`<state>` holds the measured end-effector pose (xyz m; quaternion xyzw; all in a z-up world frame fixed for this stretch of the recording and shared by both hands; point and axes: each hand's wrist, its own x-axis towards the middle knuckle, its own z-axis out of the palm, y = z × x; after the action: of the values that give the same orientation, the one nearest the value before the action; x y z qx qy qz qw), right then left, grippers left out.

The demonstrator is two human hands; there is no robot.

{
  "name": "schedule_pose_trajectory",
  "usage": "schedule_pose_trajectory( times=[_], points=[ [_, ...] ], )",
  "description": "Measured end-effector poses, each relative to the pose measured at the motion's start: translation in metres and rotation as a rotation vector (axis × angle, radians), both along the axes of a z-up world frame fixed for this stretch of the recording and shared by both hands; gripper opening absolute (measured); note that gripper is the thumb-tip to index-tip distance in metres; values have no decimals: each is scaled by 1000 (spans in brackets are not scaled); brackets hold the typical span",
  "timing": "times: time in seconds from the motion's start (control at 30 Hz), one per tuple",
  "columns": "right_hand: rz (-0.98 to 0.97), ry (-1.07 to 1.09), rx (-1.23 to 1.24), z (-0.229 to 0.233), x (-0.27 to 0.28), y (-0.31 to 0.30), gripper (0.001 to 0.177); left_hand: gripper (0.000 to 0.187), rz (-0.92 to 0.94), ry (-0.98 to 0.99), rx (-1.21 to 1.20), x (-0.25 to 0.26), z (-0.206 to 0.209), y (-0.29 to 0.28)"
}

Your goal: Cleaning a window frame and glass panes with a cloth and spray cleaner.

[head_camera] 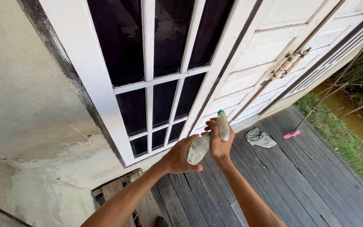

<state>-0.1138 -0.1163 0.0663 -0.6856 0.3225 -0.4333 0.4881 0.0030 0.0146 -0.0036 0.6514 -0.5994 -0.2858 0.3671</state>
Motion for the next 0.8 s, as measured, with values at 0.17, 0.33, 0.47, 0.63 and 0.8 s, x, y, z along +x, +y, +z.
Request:
schedule_pose_trajectory(
  times=[0.17,0.33,0.47,0.63,0.8],
  points=[
    [90,61,35,1,25,28,43,132,24,110,28,15,7,31],
    [244,104,-116,20,60,79,44,110,117,145,85,42,19,59],
    [319,90,-351,27,92,117,44,76,267,-8,-60,66,27,88],
    [433,155,-262,18,126,154,39,75,402,-78,-134,92,18,128],
    [615,130,-507,-4,150,172,35,64,525,-62,155,107,14,164]
  ],
)
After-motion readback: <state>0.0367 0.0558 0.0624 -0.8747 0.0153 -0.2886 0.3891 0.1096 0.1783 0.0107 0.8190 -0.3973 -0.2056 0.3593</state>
